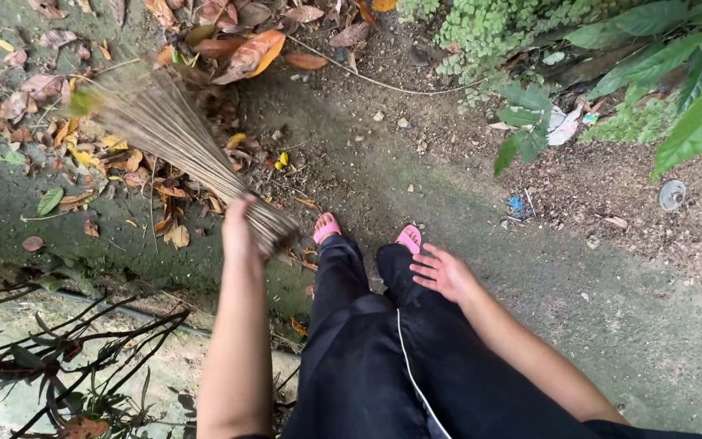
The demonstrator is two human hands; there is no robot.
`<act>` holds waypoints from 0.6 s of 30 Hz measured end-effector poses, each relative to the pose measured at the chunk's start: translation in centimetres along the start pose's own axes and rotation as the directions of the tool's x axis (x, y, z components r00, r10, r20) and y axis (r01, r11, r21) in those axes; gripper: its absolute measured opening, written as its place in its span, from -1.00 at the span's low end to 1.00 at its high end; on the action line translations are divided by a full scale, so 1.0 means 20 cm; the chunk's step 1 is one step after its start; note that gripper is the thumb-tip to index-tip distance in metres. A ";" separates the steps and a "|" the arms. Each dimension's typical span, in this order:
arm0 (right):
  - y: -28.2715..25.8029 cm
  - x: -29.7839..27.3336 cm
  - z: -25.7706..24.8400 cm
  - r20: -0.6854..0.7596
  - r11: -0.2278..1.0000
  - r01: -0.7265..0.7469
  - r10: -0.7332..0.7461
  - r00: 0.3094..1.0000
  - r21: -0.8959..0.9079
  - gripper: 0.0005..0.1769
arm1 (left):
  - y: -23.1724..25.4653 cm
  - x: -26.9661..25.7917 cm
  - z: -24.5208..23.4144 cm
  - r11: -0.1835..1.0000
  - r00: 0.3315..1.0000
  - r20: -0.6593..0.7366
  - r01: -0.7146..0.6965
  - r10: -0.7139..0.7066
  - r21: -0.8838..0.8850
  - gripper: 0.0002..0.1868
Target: Sweep fallen leaves from an outdoor dirt path using a traditional stick broom.
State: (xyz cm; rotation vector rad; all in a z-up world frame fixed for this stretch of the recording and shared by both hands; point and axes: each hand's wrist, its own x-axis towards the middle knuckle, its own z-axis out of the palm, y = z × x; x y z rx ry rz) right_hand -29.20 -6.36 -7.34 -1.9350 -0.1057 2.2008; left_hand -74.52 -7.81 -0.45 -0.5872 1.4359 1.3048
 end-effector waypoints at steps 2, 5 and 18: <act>0.02 0.00 0.00 0.008 1.000 -0.017 0.017 1.000 -0.005 -0.41 | -0.20 -0.06 -0.05 0.949 0.984 0.128 -0.155 0.124 0.273 -0.55; 0.02 0.03 0.02 0.062 1.000 -0.017 0.018 0.998 -0.018 -0.44 | -0.56 -0.14 -0.15 0.984 0.951 0.309 -0.055 0.000 0.171 -0.42; -0.06 0.00 0.23 0.078 0.993 -0.029 0.038 0.996 -0.115 -0.50 | -0.19 -0.50 -0.29 0.920 0.919 0.160 0.323 -0.362 0.224 -0.68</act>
